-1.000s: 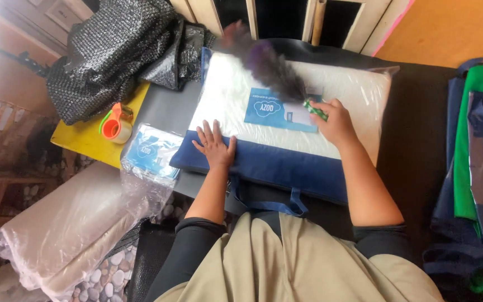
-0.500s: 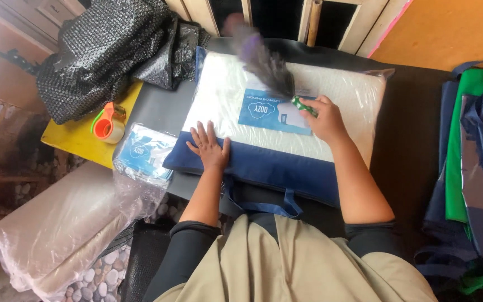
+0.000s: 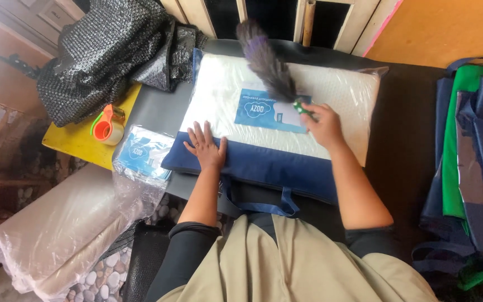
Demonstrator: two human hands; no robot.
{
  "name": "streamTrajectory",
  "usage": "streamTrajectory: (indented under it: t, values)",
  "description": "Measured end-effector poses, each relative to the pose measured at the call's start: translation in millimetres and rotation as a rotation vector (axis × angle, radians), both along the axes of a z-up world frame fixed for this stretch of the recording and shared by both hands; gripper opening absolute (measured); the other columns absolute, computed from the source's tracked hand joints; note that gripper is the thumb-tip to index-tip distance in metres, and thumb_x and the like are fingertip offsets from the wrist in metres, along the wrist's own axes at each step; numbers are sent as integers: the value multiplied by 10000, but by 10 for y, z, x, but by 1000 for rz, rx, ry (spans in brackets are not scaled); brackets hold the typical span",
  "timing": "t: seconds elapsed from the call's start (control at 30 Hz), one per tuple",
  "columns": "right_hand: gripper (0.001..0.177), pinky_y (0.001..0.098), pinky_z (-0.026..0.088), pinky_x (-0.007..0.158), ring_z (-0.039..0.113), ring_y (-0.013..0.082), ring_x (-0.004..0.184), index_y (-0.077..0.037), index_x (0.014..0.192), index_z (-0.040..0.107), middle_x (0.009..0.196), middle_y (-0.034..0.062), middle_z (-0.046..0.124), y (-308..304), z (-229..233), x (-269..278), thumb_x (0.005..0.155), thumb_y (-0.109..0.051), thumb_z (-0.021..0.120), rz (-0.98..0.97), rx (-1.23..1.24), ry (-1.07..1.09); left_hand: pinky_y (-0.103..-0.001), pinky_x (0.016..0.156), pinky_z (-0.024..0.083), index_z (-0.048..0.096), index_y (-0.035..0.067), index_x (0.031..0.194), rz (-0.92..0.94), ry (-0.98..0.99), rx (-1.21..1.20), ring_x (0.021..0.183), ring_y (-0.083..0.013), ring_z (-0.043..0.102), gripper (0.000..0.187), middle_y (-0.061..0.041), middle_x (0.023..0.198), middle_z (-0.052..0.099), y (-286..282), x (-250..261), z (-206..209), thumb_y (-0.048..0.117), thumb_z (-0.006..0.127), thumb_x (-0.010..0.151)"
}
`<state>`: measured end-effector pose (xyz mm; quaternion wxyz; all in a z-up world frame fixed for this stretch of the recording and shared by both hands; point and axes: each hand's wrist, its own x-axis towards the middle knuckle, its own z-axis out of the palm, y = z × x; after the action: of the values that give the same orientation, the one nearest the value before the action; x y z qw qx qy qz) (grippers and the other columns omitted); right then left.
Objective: A person packages a pillow by placing it in a blue carrying bag, wrapping it in black bubble wrap, and sealing the package with tape.
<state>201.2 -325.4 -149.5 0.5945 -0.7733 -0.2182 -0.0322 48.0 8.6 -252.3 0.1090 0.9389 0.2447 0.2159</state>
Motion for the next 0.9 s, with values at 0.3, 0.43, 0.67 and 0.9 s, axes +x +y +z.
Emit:
streamTrajectory:
  t: [0.3,0.43,0.67,0.9]
  values:
    - [309,258,521,494,665,196,575,-45,1213,747,788,230,735,-1079,460,-393,906,-78,752,56,-295,632,-734,1171,66,465,92,1489,22,92,16,1564,-448,86,794,-184,1640,276,-34,7,61,588,550,875]
    - [246,285,540,468,692,190,582,-152,1224,759,939,112,709,-1215,-69,-281,980,-184,762,-200,-225,307,-735,1145,71,303,175,1629,-9,39,6,1561,-461,63,847,-180,1701,167,-23,0,28,669,421,950]
    - [268,271,449,454,562,176,488,31,1169,737,695,187,657,-1314,385,-664,907,-20,763,16,-115,430,-693,1187,20,235,216,1654,65,233,-93,1581,-408,4,792,-128,1724,122,-111,76,400,501,510,969]
    - [245,303,528,490,670,212,586,-20,1232,730,909,209,701,-1435,-36,-454,1003,-86,783,-215,-39,226,-731,1145,64,271,201,1642,-12,40,-4,1563,-464,58,863,-177,1710,150,9,3,17,683,434,945]
